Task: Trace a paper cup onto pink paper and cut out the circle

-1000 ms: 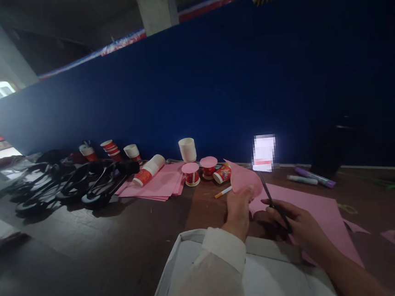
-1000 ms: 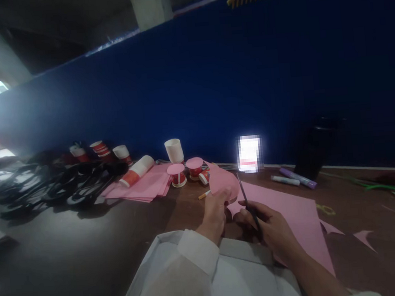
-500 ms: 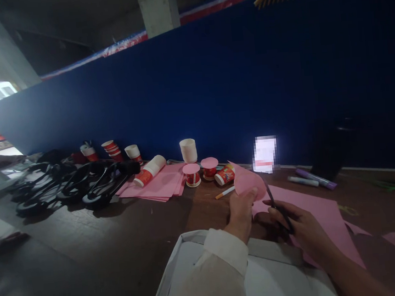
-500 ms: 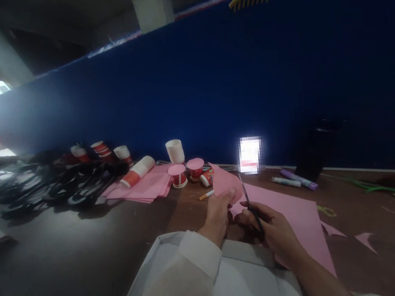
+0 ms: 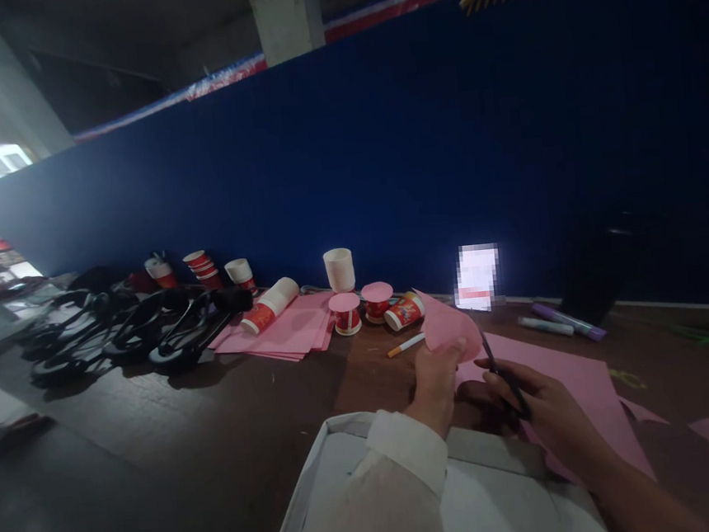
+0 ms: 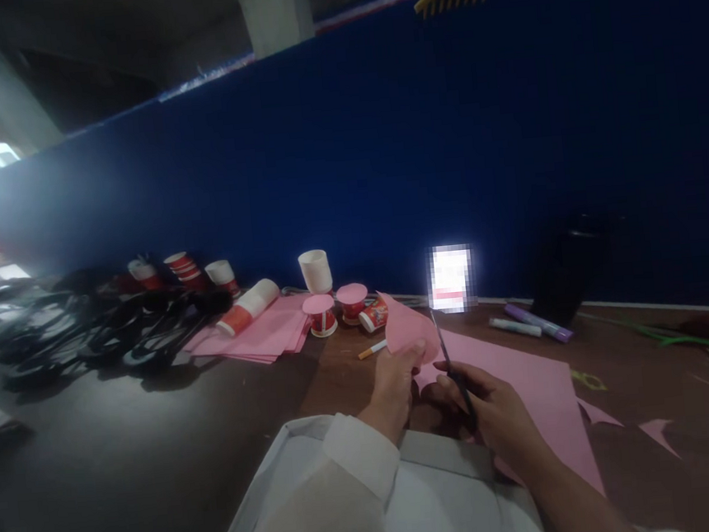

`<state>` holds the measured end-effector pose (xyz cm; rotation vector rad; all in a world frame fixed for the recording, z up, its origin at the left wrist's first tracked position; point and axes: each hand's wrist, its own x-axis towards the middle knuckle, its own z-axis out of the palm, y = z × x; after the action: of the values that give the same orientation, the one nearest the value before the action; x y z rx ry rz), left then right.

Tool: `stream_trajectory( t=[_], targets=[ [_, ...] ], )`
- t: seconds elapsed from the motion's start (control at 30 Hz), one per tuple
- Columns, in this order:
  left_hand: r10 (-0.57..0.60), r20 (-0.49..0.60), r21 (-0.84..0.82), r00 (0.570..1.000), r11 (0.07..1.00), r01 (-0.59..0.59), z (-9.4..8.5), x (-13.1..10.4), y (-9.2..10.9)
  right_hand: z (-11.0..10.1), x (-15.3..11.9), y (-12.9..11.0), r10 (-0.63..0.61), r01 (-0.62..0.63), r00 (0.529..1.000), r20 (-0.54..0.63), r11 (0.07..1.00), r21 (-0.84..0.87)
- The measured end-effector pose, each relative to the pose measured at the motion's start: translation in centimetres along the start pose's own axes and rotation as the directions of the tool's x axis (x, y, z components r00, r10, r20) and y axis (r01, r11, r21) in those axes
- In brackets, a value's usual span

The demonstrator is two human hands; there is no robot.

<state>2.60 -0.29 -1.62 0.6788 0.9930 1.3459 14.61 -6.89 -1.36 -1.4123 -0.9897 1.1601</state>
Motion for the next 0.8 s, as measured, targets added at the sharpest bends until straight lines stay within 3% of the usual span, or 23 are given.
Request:
stream_trajectory(
  t=[0.4,0.57,0.8],
  targets=[
    [-0.008,-0.003,-0.045,1.0,0.999,0.008,0.34,-0.33,0.53,-0.15,0.27,0.01,-0.02,0.018,0.999,-0.031,0.996,-0.084],
    [-0.024,-0.022,-0.033,0.999,0.999,0.023,0.28,0.0,0.28,0.07,0.09,-0.09,0.001,-0.003,0.999,-0.047,0.999,-0.04],
    [0.027,-0.069,-0.078,0.997,0.996,-0.032,0.3,0.23,0.31,0.0,0.4,0.77,0.051,-0.051,0.999,0.018,0.999,0.006]
  ],
)
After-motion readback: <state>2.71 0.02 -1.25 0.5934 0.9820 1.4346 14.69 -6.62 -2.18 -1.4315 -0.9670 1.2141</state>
